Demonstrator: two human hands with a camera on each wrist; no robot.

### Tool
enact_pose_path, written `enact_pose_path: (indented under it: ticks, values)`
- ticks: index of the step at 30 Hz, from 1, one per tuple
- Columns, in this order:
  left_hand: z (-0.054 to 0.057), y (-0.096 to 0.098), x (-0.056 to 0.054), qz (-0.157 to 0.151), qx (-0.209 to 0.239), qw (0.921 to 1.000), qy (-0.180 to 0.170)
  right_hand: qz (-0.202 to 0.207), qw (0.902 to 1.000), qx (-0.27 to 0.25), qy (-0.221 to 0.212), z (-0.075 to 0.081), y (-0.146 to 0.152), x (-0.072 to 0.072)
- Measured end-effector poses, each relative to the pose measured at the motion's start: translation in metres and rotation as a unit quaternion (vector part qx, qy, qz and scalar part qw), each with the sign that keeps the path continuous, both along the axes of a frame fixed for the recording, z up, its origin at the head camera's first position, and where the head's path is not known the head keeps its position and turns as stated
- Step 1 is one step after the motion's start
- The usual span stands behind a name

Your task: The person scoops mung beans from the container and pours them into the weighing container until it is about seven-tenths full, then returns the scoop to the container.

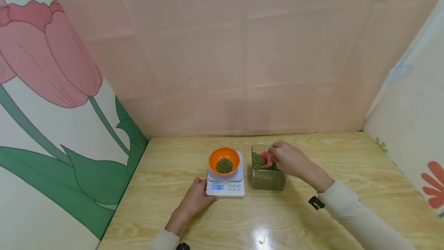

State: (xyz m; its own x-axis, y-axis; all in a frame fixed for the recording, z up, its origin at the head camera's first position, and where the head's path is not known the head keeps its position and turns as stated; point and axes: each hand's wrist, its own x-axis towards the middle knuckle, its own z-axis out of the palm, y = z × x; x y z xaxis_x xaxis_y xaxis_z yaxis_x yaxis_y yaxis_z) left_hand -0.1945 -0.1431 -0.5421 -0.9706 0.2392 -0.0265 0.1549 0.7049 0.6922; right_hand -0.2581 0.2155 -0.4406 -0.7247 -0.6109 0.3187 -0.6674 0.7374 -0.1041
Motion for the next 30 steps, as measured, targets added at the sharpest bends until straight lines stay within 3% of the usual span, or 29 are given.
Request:
enact_pose_path:
  ticks: [30]
  values:
    - [0.0018,-0.0001,0.0007,-0.006,0.002,1.0000,-0.007,-0.002,0.9998,-0.005,-0.020,-0.0007,0.0042,-0.0028]
